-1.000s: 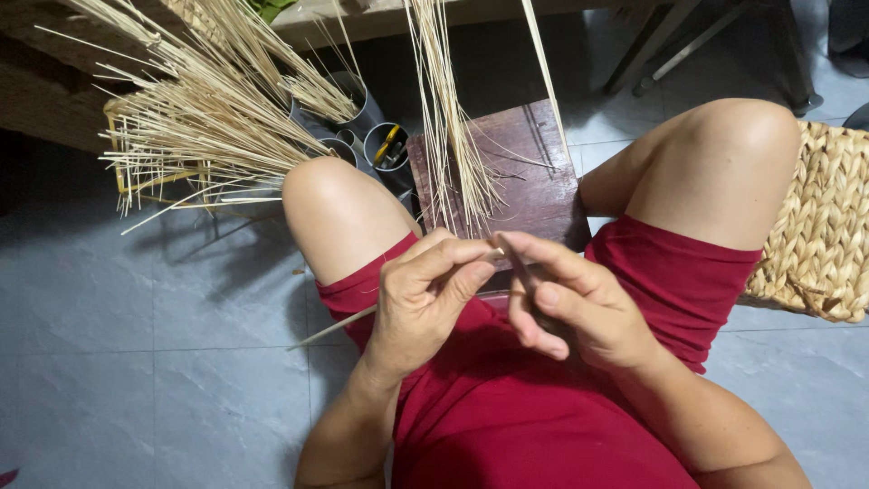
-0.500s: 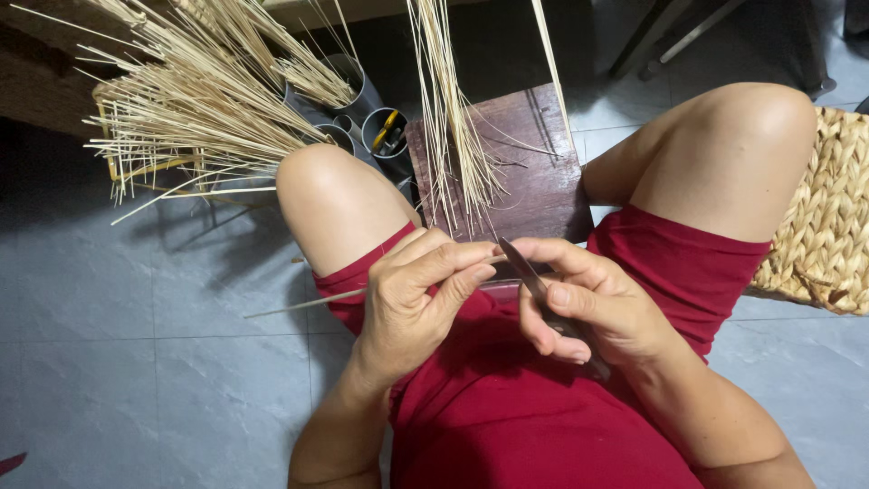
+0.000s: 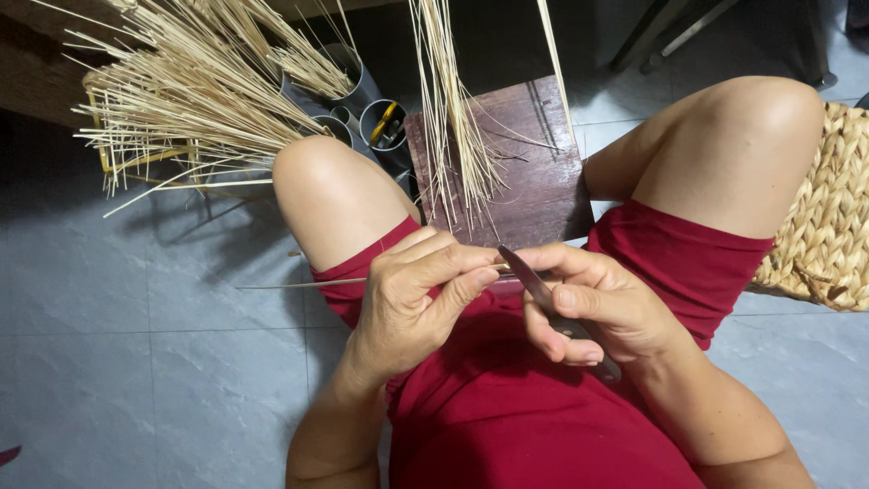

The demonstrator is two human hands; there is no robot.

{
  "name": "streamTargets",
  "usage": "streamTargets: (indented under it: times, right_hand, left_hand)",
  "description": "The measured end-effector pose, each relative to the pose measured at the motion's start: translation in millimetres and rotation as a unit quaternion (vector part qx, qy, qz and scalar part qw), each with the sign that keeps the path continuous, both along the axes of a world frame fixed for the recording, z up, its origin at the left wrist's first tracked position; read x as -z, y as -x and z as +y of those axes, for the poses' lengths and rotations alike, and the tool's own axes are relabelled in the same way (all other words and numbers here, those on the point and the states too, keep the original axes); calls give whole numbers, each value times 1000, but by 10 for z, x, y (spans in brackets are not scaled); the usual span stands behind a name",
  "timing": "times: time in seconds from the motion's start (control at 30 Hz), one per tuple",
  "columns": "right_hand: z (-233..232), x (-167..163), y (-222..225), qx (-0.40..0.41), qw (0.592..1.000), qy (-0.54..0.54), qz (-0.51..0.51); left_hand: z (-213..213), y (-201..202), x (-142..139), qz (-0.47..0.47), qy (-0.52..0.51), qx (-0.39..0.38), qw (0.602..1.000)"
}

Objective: The person sits on the floor and splits thin bamboo sticks into narrow strips, using a small knife to shave and divide each stick while holding it over a wooden block, placing finished strips with a growing pile of split bamboo pieces beside them.

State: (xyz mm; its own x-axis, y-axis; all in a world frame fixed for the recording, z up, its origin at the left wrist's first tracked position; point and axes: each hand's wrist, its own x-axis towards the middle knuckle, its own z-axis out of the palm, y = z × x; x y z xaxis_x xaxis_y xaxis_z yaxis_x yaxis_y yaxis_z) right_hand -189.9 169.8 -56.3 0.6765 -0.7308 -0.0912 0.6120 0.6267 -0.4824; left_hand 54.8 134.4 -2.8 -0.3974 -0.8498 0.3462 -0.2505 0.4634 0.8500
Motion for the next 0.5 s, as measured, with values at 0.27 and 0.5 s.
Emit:
streamTargets:
  times: [0.27, 0.5]
  right_hand:
    - [9, -3, 4, -1, 1000, -13, -7]
    - [2, 13, 14, -5, 1000, -16, -16]
  left_hand:
    - [10, -1, -16, -7, -9, 2, 1000]
    - [9, 16, -21, -14, -19, -2, 1000]
